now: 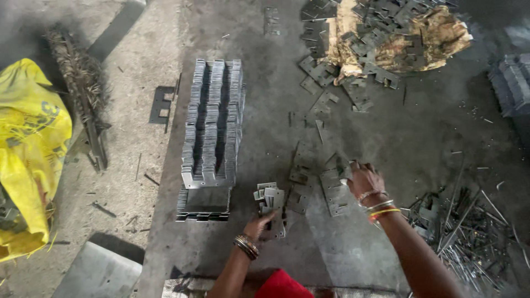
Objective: The person repeatedly picks up small metal brackets from a pile on the floor and stacks them into neat columns. The person handles the parts by hand, aligning them and placing them onto growing stacks.
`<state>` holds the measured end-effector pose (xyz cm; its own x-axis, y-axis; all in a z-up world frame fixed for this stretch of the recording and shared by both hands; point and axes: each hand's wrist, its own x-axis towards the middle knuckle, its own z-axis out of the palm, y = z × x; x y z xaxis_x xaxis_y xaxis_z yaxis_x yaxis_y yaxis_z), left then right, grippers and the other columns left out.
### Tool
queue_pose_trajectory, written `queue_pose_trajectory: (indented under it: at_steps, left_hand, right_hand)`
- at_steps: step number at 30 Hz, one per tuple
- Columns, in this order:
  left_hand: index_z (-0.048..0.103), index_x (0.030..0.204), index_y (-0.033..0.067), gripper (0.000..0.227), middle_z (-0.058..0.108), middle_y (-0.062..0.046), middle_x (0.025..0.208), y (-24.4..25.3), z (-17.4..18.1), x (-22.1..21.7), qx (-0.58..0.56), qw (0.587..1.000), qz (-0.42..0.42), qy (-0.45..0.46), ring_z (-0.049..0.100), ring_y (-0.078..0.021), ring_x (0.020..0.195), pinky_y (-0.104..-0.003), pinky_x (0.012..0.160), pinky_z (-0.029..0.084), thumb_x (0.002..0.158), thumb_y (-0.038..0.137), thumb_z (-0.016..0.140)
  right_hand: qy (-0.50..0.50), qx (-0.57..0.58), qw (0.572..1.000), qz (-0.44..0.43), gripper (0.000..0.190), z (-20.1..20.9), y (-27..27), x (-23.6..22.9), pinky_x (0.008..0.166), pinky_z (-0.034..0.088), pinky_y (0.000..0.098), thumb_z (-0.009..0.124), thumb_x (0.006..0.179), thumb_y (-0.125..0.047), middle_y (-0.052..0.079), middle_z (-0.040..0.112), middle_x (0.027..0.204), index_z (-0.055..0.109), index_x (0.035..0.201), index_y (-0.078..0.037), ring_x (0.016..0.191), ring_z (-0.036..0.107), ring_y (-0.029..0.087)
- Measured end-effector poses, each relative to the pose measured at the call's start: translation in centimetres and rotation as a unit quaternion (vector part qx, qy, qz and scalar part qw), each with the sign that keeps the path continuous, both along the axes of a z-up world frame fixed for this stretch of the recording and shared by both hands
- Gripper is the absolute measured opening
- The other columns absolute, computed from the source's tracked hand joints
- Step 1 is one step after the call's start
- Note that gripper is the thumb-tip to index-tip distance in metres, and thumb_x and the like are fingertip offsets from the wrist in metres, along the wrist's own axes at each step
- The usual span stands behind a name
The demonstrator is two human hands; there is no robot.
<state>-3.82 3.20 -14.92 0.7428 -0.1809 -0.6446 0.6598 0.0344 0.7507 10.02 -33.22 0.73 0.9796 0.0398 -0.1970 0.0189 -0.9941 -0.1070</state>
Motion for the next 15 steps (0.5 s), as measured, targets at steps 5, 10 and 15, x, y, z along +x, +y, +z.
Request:
queue_pose_trajectory:
  at_steps: [5,10,15]
  left_hand:
    - [0.066,0.138,0.0074,0.065,0.069,-0.010,0.133,-0.1,0.7,0.1,-0.125,0.989,0.063,0.049,0.067,-0.0190,0.117,-0.039,0.102,0.052,0.092,0.053,0.060]
    - [0.066,0.137,0.0017,0.062,0.071,-0.013,0.133,-0.5,3.1,0.3,-0.129,0.988,0.083,-0.033,0.071,-0.0195,0.114,-0.034,0.097,0.055,0.096,0.048,0.064]
    - [0.065,0.137,0.0033,0.070,0.070,-0.016,0.127,-2.2,6.3,0.6,-0.258,0.953,0.158,0.025,0.072,-0.0233,0.103,-0.040,0.091,0.060,0.094,0.059,0.061]
  right_hand:
    - [0.071,0.040,0.994,-0.074,0.074,-2.1,-1.2,2.0,0.099,0.053,0.0453,0.091,0.074,-0.038,0.017,0.065,0.129,0.057,0.130,-0.002,0.123,0.061,0.036]
    - [0.096,0.154,0.976,-0.123,0.048,0.5,-1.0,1.4,0.086,0.060,0.0433,0.082,0.079,-0.025,0.014,0.078,0.113,0.067,0.122,-0.010,0.101,0.076,0.032]
    - [-0.141,0.166,0.972,0.084,0.028,5.1,2.9,-5.9,0.078,0.059,0.0445,0.073,0.082,-0.018,0.008,0.070,0.108,0.065,0.108,-0.012,0.096,0.071,0.031]
